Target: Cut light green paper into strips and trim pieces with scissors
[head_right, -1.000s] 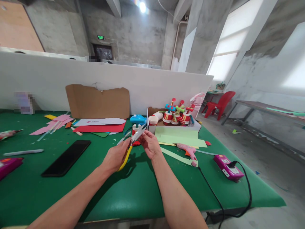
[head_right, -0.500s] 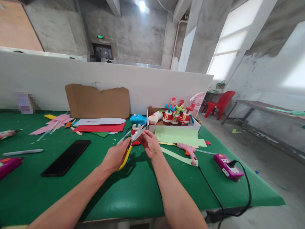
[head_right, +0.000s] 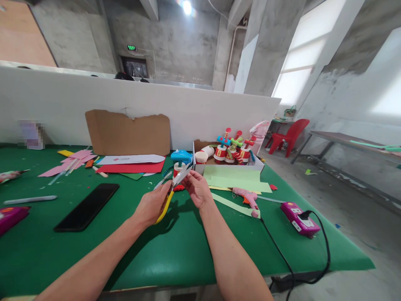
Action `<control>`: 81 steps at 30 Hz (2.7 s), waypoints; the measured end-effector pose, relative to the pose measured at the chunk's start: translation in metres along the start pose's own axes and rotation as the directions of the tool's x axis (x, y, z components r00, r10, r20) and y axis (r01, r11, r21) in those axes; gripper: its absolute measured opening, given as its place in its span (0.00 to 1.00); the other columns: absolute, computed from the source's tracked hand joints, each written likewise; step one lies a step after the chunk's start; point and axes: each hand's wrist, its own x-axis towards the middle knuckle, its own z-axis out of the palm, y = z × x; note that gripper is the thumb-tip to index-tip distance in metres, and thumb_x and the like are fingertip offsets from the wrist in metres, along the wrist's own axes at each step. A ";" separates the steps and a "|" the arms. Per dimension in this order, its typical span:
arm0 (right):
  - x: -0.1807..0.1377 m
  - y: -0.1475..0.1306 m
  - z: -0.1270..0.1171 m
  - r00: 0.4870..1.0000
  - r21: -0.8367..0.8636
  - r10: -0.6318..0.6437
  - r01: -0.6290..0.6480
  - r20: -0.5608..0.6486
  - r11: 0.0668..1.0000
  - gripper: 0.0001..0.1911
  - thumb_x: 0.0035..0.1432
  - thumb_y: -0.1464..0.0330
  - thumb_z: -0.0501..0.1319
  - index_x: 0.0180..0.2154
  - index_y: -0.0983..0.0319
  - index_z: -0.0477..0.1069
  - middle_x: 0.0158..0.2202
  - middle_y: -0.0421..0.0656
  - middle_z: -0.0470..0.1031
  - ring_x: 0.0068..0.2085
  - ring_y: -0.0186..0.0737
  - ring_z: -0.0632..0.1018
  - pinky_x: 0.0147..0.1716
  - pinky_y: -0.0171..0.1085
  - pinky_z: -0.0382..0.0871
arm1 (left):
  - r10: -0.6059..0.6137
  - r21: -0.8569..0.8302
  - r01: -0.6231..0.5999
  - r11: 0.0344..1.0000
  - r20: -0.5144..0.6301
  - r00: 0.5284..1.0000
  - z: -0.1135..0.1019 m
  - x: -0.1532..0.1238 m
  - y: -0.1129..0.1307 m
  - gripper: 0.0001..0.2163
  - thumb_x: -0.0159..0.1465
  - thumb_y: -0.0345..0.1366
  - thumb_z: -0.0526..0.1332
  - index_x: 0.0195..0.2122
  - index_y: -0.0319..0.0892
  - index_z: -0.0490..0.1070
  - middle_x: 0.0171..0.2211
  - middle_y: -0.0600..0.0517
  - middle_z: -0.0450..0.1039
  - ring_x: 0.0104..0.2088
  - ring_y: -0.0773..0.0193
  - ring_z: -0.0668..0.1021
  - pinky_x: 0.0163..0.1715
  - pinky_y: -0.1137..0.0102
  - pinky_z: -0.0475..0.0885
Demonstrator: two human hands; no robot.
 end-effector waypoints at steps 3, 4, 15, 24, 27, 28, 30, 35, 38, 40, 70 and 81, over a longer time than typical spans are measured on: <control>0.000 0.000 0.001 1.000 0.011 0.004 -0.003 -0.019 1.000 0.15 0.37 0.71 0.76 0.29 0.63 0.74 0.25 0.38 0.79 0.27 0.31 0.78 0.32 0.31 0.73 | 0.002 0.000 -0.002 1.000 -0.006 1.000 0.000 0.000 0.000 0.20 0.67 0.31 0.47 0.60 0.41 0.56 0.52 0.42 0.70 0.45 0.57 0.78 0.39 0.67 0.74; 0.000 0.000 0.001 1.000 0.014 0.006 -0.006 -0.024 1.000 0.16 0.36 0.71 0.77 0.29 0.63 0.74 0.25 0.38 0.79 0.27 0.31 0.78 0.32 0.31 0.73 | 0.004 0.001 -0.004 1.000 -0.001 1.000 0.000 0.000 0.000 0.20 0.67 0.30 0.47 0.60 0.41 0.56 0.52 0.42 0.70 0.45 0.56 0.78 0.39 0.66 0.74; 0.000 -0.004 0.001 1.000 0.002 -0.005 0.005 -0.027 1.000 0.13 0.39 0.71 0.75 0.29 0.62 0.75 0.25 0.36 0.78 0.26 0.30 0.77 0.32 0.31 0.73 | -0.008 0.005 0.008 1.000 0.009 1.000 0.000 0.000 -0.001 0.21 0.66 0.30 0.49 0.61 0.41 0.54 0.51 0.41 0.70 0.44 0.56 0.79 0.37 0.67 0.74; 0.001 -0.005 -0.001 0.999 -0.017 -0.020 0.020 -0.026 1.000 0.13 0.40 0.70 0.75 0.29 0.60 0.74 0.25 0.35 0.78 0.27 0.30 0.77 0.32 0.30 0.73 | 0.001 -0.004 -0.001 1.000 -0.014 1.000 0.002 0.000 -0.004 0.21 0.66 0.30 0.49 0.61 0.42 0.55 0.52 0.41 0.70 0.43 0.57 0.79 0.35 0.68 0.73; 0.001 -0.005 -0.001 0.999 -0.015 -0.023 0.022 -0.042 1.000 0.13 0.39 0.70 0.75 0.29 0.61 0.74 0.25 0.35 0.78 0.27 0.30 0.77 0.31 0.30 0.73 | 0.009 0.005 -0.009 1.000 -0.001 1.000 0.001 0.000 -0.003 0.21 0.65 0.30 0.49 0.61 0.43 0.55 0.51 0.43 0.71 0.44 0.57 0.78 0.36 0.68 0.73; 0.000 -0.005 -0.001 0.999 -0.016 -0.023 0.022 -0.043 1.000 0.13 0.39 0.70 0.75 0.29 0.61 0.74 0.25 0.35 0.78 0.27 0.30 0.77 0.31 0.30 0.73 | 0.008 0.008 -0.008 1.000 0.002 1.000 0.001 0.000 -0.002 0.21 0.65 0.30 0.49 0.61 0.43 0.55 0.52 0.43 0.70 0.44 0.56 0.78 0.36 0.68 0.73; 0.000 -0.005 0.000 0.999 -0.019 -0.022 0.022 -0.042 1.000 0.13 0.40 0.70 0.75 0.29 0.60 0.74 0.25 0.35 0.78 0.27 0.30 0.77 0.31 0.30 0.73 | 0.003 0.008 -0.003 1.000 0.007 1.000 0.000 0.000 -0.002 0.22 0.65 0.30 0.49 0.61 0.43 0.55 0.52 0.42 0.70 0.44 0.56 0.78 0.36 0.67 0.73; -0.001 -0.009 0.000 0.998 0.024 -0.024 0.026 -0.064 0.999 0.12 0.42 0.71 0.74 0.29 0.60 0.74 0.25 0.35 0.78 0.27 0.31 0.77 0.31 0.31 0.73 | -0.017 -0.001 0.017 1.000 -0.003 1.000 -0.001 0.000 -0.002 0.22 0.66 0.31 0.49 0.62 0.43 0.55 0.53 0.42 0.70 0.43 0.58 0.78 0.36 0.69 0.72; -0.001 -0.011 0.000 0.997 0.041 -0.042 0.044 -0.060 0.998 0.11 0.43 0.71 0.74 0.29 0.60 0.74 0.25 0.35 0.77 0.26 0.30 0.77 0.30 0.30 0.73 | -0.018 -0.007 0.017 1.000 -0.011 1.000 0.000 0.000 -0.002 0.22 0.66 0.31 0.49 0.61 0.43 0.56 0.52 0.42 0.70 0.43 0.58 0.78 0.36 0.69 0.72; -0.001 -0.012 0.000 0.997 0.038 -0.052 0.054 -0.050 0.998 0.11 0.43 0.71 0.74 0.29 0.60 0.74 0.24 0.34 0.77 0.26 0.28 0.77 0.30 0.29 0.73 | -0.014 -0.016 0.013 1.000 -0.025 1.000 0.001 0.000 -0.002 0.22 0.66 0.31 0.50 0.62 0.43 0.55 0.52 0.42 0.70 0.44 0.58 0.78 0.37 0.69 0.72; 0.001 -0.009 0.001 0.994 0.073 -0.075 0.081 -0.077 0.994 0.10 0.43 0.74 0.73 0.28 0.60 0.75 0.26 0.36 0.80 0.27 0.30 0.78 0.30 0.28 0.74 | -0.013 0.015 0.013 1.000 -0.034 0.999 0.005 0.001 0.001 0.22 0.66 0.30 0.49 0.62 0.40 0.54 0.50 0.42 0.70 0.47 0.54 0.76 0.40 0.64 0.72; 0.001 -0.008 0.001 0.995 -0.041 -0.086 0.084 -0.059 0.996 0.12 0.38 0.70 0.75 0.27 0.60 0.75 0.25 0.36 0.79 0.26 0.31 0.77 0.30 0.31 0.72 | -0.019 0.052 0.020 0.998 -0.010 1.000 0.004 0.001 0.002 0.20 0.68 0.33 0.47 0.61 0.41 0.54 0.50 0.42 0.70 0.45 0.55 0.77 0.38 0.65 0.73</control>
